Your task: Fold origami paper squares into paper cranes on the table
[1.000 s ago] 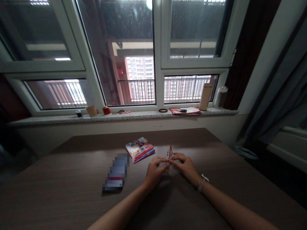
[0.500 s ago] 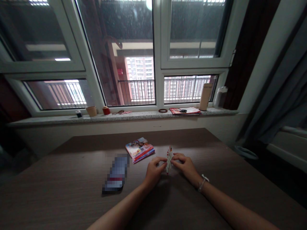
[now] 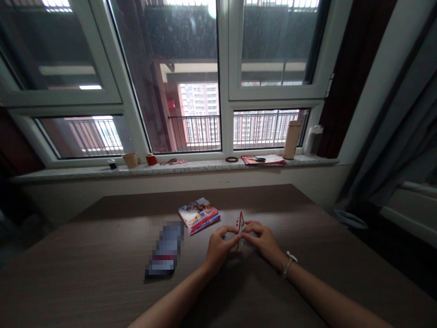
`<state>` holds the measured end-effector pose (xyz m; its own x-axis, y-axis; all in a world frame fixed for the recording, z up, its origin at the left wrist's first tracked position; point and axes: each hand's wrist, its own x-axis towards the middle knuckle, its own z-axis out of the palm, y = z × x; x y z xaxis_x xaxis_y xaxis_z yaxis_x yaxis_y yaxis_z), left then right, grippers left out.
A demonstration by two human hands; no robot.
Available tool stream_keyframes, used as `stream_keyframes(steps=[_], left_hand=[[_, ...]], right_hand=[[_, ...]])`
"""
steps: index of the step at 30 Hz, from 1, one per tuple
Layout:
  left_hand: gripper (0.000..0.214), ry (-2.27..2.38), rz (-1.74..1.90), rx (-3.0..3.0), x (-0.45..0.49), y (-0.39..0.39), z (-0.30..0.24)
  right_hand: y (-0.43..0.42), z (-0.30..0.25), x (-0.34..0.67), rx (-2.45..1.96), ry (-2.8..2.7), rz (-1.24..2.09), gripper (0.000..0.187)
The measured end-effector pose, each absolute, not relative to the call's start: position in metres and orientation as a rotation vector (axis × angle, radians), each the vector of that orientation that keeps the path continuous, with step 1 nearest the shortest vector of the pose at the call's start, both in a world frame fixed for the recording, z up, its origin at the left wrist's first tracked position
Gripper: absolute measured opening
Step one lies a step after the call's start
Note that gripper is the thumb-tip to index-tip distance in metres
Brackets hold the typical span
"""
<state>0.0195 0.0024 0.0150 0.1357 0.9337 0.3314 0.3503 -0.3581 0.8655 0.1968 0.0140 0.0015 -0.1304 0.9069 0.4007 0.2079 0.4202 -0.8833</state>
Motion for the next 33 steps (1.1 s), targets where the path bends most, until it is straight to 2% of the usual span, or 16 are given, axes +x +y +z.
stream_keyframes(steps=[33], left_hand=[[0.009,1.1,1.309,1.67,0.016,0.017,0.0]], right_hand=[[0.016,0.003,0.196,-1.046,-1.451,0.944,0.029]])
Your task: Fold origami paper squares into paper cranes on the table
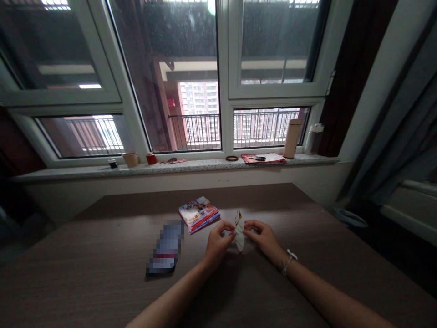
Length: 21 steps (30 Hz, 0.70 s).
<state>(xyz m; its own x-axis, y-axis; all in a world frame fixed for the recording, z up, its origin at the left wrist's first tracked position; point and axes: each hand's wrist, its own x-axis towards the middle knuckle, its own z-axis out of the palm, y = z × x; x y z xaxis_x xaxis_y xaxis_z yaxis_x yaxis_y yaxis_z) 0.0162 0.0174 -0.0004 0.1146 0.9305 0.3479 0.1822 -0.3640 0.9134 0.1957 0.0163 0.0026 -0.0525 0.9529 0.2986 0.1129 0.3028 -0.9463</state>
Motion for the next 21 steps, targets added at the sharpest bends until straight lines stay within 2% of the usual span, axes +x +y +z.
stream_keyframes(steps=[11,21], left_hand=[[0.015,1.205,1.286,1.724,0.018,0.011,0.009],[0.025,1.119,1.305,1.65,0.017,0.012,0.011]], right_hand=[[0.014,0.002,0.193,-1.016,-1.465,0.946,0.032],[0.013,0.0,0.191,-0.99,-1.438,1.017,0.033]])
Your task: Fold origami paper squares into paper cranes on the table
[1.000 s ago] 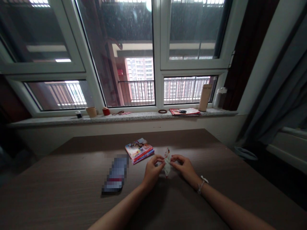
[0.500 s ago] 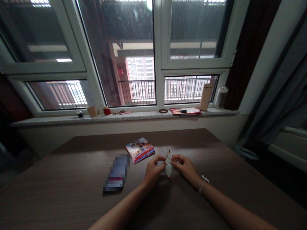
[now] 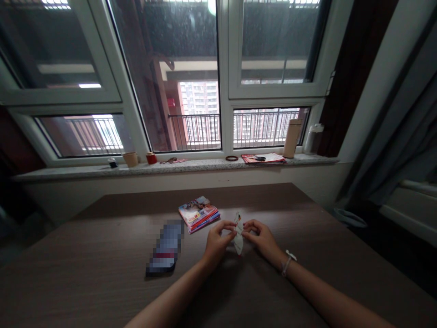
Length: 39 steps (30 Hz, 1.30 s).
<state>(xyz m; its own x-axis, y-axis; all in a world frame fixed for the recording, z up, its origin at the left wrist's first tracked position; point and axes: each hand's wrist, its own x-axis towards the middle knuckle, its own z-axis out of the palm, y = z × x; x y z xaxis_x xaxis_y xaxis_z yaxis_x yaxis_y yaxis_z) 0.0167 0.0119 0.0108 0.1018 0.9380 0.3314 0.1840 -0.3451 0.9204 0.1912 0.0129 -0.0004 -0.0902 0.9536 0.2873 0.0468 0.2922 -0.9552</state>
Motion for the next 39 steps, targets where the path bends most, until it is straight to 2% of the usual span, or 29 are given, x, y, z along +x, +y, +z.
stream_keyframes(steps=[4,18,26,33,39], left_hand=[[0.044,1.104,1.331,1.623,0.0166,0.0121,0.0092],[0.05,1.116,1.276,1.583,0.0154,0.0167,0.0028],[0.026,1.148,1.325,1.584,0.0154,0.0154,0.0031],[0.024,1.206,1.256,1.661,0.0153,0.0098,0.0085],[0.019,1.251,1.226,1.718,0.0158,0.0118,0.0096]], right_hand=[[0.0125,-0.0018,0.1907,-0.989,-1.415,1.033,0.037],[0.0096,0.0012,0.1905,-0.976,-1.457,1.003,0.036],[0.0126,-0.0019,0.1915,-1.006,-1.435,1.011,0.031],[0.017,-0.0054,0.1953,-1.102,-1.498,0.884,0.027],[0.0157,-0.0011,0.1951,-1.087,-1.513,0.912,0.03]])
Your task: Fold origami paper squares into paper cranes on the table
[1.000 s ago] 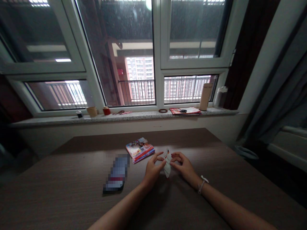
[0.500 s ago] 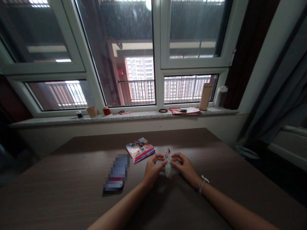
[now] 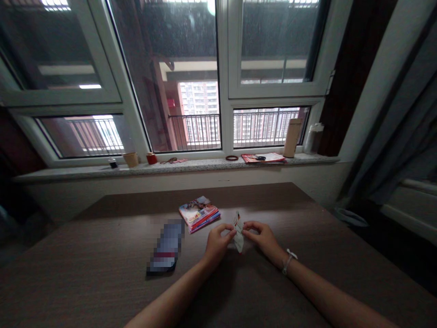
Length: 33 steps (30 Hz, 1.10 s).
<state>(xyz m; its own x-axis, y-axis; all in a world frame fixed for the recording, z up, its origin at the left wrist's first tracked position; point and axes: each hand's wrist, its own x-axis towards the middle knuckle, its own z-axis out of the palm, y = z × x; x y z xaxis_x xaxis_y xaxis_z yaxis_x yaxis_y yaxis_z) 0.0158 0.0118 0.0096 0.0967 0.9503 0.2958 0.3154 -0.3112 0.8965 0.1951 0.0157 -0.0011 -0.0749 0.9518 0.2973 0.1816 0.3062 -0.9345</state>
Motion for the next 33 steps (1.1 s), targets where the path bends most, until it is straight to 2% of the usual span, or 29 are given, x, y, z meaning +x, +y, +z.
stream_keyframes(steps=[8,16,25,33], left_hand=[[0.011,1.301,1.241,1.714,0.019,0.01,0.009],[0.014,1.261,1.316,1.627,0.019,0.013,0.004],[0.024,1.136,1.331,1.588,0.019,0.012,0.01],[0.019,1.208,1.361,1.609,0.02,0.008,0.015]], right_hand=[[0.013,0.004,0.192,-1.032,-1.469,1.009,0.031],[0.014,0.0,0.192,-1.046,-1.467,1.039,0.044],[0.016,0.0,0.195,-1.104,-1.6,0.98,0.028],[0.017,0.0,0.193,-1.12,-1.591,0.979,0.023]])
